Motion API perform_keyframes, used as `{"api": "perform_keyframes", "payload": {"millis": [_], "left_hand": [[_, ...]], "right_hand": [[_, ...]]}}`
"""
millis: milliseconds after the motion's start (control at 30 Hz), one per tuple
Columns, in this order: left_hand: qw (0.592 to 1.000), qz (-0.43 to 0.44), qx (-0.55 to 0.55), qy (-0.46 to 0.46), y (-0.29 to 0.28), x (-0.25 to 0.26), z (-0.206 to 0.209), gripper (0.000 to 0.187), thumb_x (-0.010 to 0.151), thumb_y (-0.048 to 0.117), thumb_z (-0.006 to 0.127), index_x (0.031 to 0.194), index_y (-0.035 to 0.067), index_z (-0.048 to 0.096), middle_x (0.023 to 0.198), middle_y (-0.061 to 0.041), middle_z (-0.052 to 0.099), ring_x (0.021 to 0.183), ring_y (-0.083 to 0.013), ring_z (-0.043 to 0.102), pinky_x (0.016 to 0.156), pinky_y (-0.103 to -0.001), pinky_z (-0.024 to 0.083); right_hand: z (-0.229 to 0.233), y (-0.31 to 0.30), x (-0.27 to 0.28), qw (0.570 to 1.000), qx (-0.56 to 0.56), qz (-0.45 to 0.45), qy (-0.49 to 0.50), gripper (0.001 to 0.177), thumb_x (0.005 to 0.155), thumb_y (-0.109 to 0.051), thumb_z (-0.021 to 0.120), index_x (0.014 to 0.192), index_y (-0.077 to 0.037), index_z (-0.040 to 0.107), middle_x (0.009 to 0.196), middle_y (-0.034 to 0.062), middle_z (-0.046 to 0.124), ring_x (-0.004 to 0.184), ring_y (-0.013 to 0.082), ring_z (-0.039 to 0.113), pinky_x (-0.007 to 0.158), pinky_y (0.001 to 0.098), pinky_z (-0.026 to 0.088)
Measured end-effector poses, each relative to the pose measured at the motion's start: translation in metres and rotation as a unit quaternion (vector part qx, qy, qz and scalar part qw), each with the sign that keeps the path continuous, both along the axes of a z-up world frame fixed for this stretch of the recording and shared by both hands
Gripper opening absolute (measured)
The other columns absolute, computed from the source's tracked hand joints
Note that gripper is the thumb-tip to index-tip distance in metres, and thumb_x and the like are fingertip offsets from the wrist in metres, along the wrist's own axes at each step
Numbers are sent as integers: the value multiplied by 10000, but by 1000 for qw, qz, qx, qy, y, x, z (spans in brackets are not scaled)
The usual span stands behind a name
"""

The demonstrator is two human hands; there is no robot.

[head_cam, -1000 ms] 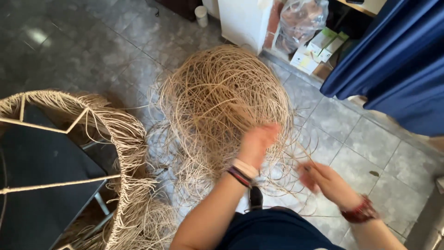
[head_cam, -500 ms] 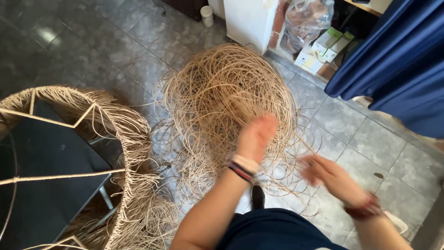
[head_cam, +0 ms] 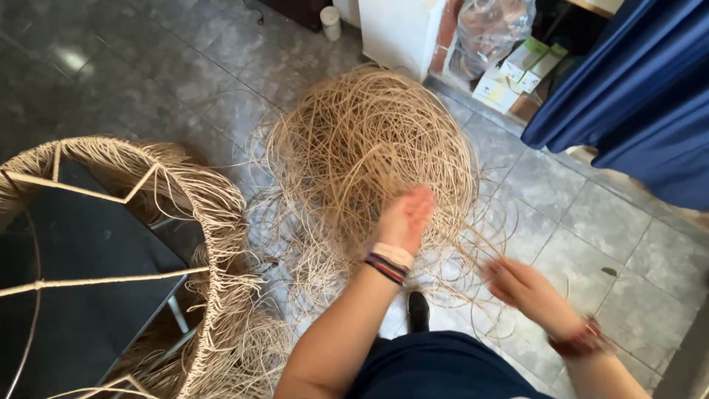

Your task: Weaving natural fibers onto a large circular frame to create a piece of furniture or decor.

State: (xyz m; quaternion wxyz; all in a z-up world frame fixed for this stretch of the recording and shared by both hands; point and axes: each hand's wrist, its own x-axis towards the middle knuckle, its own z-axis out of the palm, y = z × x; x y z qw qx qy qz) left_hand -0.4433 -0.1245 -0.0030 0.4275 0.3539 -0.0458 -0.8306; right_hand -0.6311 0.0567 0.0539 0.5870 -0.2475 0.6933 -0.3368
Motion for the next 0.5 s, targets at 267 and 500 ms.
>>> {"api": "perform_keyframes", "payload": {"millis": [267,500], "left_hand": [[996,0,60,64,12,-1,-6,142,1004,193,649,1098,93,686,1211,-159,729,1158,-258,691,929,-311,551],[992,51,66,92,-15,11,19,153,1044,201,589,948,116,672,1209,-171,732,1177,-321,688,1014,-470,560]], "right_hand": [[-29,-50,35,954,-136,156,218,344,1028,-257,515,1128,8,710,965,289,742,1002,445,700,879,554,529],[0,8,4,986,-17,92,138,365,1009,-179,514,1201,37,737,806,268,746,735,306,682,768,496,607]]}}
